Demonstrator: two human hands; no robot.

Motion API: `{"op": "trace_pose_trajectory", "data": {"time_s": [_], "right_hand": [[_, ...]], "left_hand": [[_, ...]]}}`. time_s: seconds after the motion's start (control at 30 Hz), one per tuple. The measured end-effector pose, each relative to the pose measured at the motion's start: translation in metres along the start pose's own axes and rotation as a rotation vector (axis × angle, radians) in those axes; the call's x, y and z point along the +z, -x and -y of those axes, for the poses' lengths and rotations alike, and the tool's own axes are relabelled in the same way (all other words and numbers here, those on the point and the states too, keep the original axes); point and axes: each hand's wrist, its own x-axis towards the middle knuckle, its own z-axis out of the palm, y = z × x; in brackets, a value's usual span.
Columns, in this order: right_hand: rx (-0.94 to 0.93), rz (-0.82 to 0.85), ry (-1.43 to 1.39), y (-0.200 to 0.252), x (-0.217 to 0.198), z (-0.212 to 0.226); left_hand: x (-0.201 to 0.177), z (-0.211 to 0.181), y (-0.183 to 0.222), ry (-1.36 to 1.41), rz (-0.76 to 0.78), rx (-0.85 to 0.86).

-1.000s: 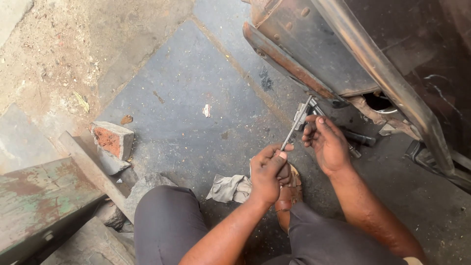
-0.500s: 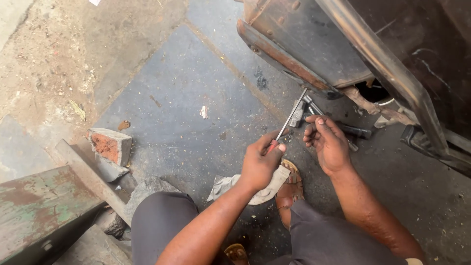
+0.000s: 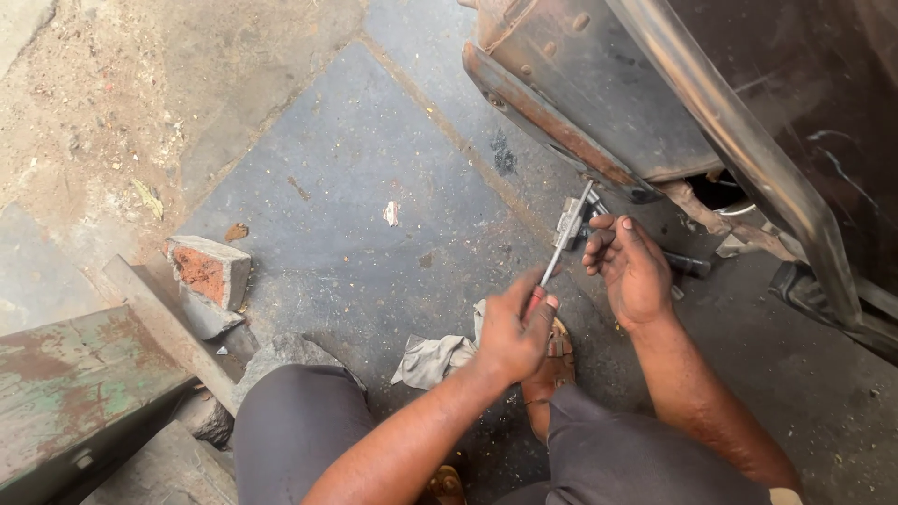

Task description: Repairing a motorcycle exhaust guard using a screwdriver, hammer, and pliers.

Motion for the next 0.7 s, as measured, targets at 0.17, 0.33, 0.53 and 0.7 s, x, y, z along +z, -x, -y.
{"op": "trace_pose_trajectory", "data": {"time_s": [0.17,0.33,0.53,0.7], "right_hand": [[0.022,-0.004,-0.01,-0.01,-0.009,0.002],[0.047,-0.012,-0.012,-0.02,-0.023,-0.009],[0.004,0.001,-0.022,-0.023,-0.038,-0.003],[0.017,-0.001,0.024,-0.023,-0.04,-0.008]], "left_hand": [[-0.001,0.026,-0.005,0.123,0.029,-0.092],[0.012,0.03,0.0,-0.104,-0.069,0.016],[0.0,0.025,-0.003,0.06,0.061,-0.01],[0.001,0.017,-0.003,-0.138,-0.027,0.045]]}}
